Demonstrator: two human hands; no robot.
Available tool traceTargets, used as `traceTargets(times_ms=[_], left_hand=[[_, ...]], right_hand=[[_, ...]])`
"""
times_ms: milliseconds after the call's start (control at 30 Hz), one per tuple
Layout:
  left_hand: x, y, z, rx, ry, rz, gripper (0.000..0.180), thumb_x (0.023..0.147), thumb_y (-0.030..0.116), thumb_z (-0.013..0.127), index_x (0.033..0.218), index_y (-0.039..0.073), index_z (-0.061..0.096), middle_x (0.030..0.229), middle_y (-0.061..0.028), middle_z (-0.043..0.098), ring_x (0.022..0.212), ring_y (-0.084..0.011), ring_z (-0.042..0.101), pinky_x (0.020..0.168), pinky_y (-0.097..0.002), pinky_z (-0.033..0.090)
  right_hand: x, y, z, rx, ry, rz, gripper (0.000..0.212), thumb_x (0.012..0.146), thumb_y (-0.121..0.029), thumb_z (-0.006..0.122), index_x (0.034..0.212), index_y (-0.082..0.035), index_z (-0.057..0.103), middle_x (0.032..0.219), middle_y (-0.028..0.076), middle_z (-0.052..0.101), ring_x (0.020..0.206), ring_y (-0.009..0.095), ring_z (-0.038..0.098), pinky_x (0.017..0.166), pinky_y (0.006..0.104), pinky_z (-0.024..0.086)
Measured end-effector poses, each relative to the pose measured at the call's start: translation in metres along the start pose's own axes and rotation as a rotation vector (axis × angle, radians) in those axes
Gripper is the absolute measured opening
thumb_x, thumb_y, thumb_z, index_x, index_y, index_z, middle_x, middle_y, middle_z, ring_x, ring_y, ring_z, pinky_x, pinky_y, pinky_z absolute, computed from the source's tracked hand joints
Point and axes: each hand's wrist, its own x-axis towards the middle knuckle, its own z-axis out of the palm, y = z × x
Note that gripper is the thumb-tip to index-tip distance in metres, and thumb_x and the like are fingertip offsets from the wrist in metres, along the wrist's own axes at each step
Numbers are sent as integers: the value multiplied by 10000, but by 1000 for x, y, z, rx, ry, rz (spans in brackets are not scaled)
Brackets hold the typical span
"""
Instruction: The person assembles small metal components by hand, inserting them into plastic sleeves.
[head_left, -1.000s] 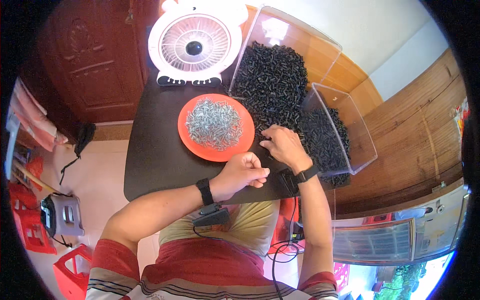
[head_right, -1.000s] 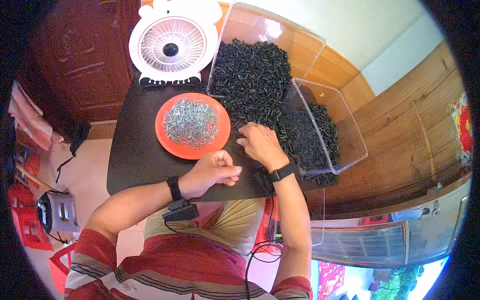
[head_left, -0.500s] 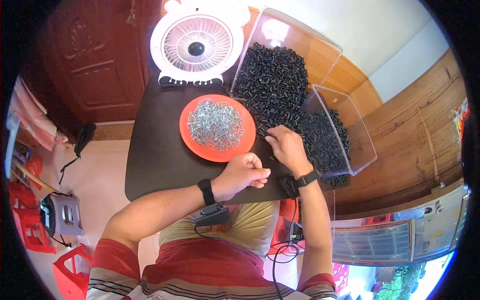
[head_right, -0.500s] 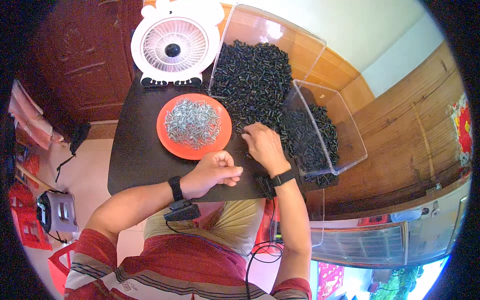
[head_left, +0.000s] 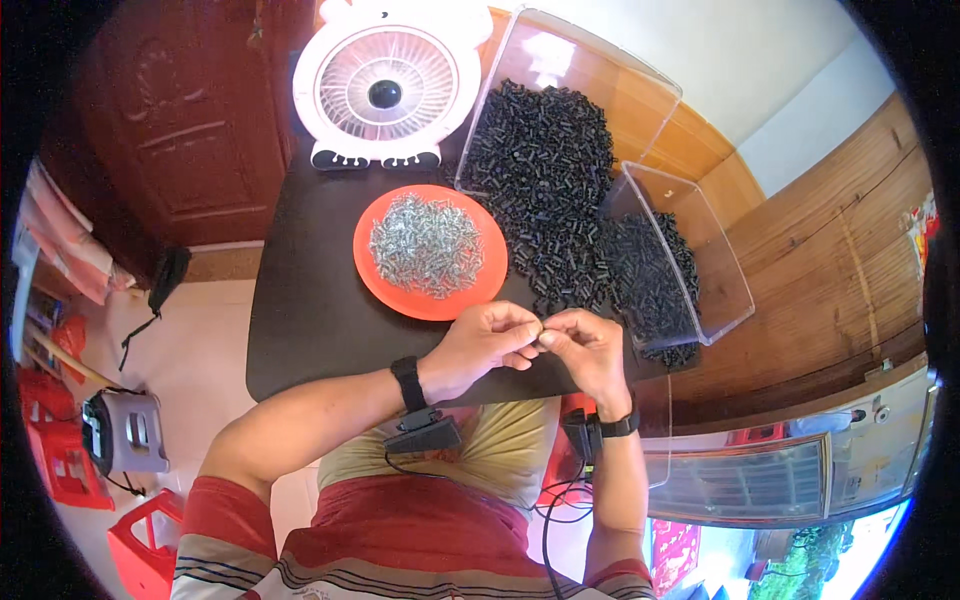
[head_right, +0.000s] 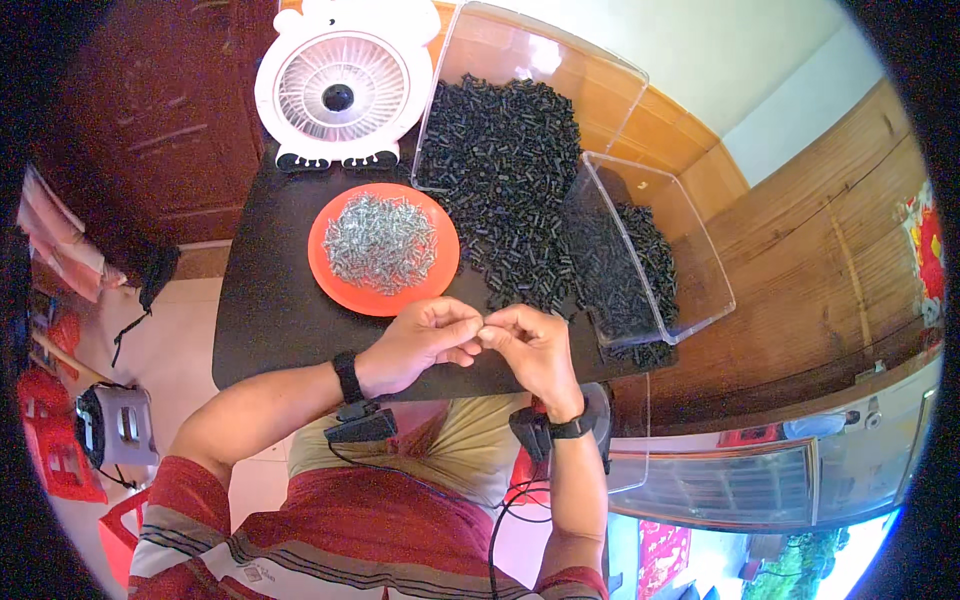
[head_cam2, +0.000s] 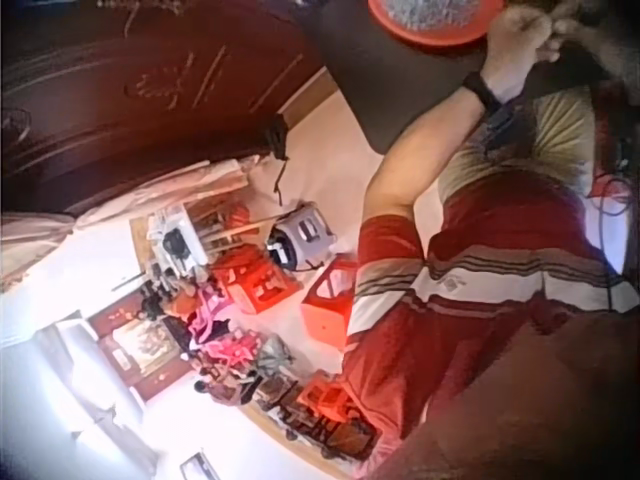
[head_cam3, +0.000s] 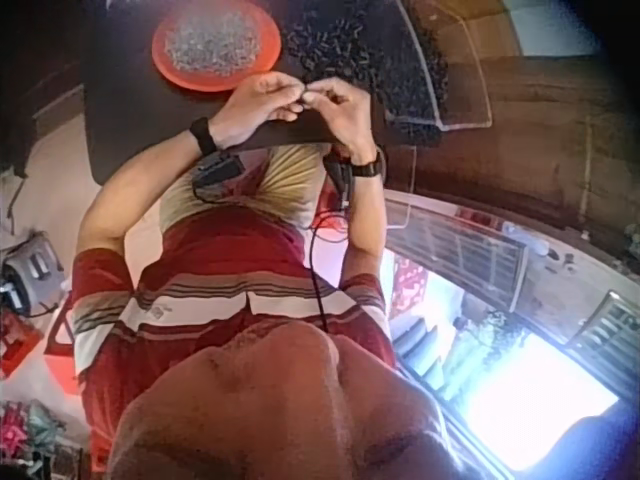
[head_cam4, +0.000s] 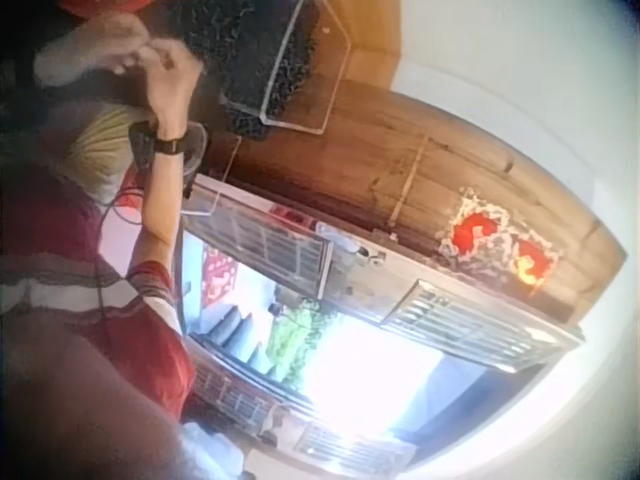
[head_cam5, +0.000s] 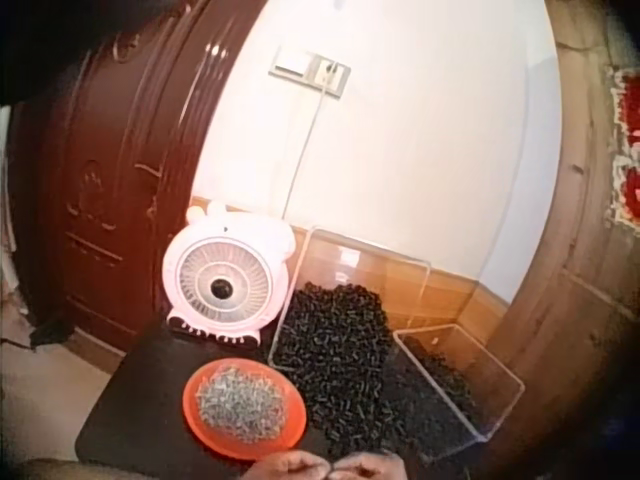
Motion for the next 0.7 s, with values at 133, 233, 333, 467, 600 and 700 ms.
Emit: traceTargets(times_ms=[133, 233, 333, 467, 600, 700], left_hand=[[2, -3, -5, -18, -45, 5, 223, 949, 213, 608, 1050, 15, 600, 952, -54, 643, 834, -107, 636, 751, -243, 546], [0, 0, -4, -38, -19, -13, 210, 940, 208, 620, 1033, 19, 610, 944, -51, 651, 837, -108, 640, 756, -246, 545], [1, -3, -6, -9, -31, -14, 201, 935, 198, 627, 1032, 23, 609, 953, -50, 654, 843, -111, 644, 758, -249, 546], [2, -5, -7, -20, -13, 20, 192, 917, 178, 648, 1035, 35, 602, 953, -45, 657, 837, -113, 647, 750, -249, 545], [1, -1, -2, -16, -13, 24, 190, 896, 152, 672, 1033, 44, 595, 944, -44, 665, 814, -109, 647, 727, -245, 544], [-1, 4, -2, 5, -20, -12, 176, 891, 138, 676, 1020, 49, 596, 932, -46, 671, 788, -106, 649, 707, -241, 542]], right_hand=[[-5, 4, 5, 58, 51, -50, 65, 840, -27, 708, 895, -5, 683, 802, 20, 684, 724, 64, 621, 646, 217, 504], [-9, 2, 9, 28, 61, -102, 72, 829, -19, 716, 889, -6, 679, 815, 36, 684, 720, 71, 623, 660, 217, 505], [-13, 9, 11, 27, 70, -87, 94, 817, -19, 726, 896, 0, 677, 823, 38, 677, 738, 75, 624, 669, 219, 503], [-15, 8, 10, -39, 63, -102, 116, 808, -19, 732, 906, 8, 677, 847, 42, 671, 757, 77, 623, 676, 224, 502], [-16, 4, 9, -44, 50, -128, 116, 811, -14, 724, 911, 19, 675, 866, 59, 664, 761, 90, 626, 680, 232, 504], [-17, -7, 8, -91, 36, -170, 116, 814, -5, 717, 916, 27, 672, 868, 70, 664, 772, 105, 634, 681, 237, 508]])
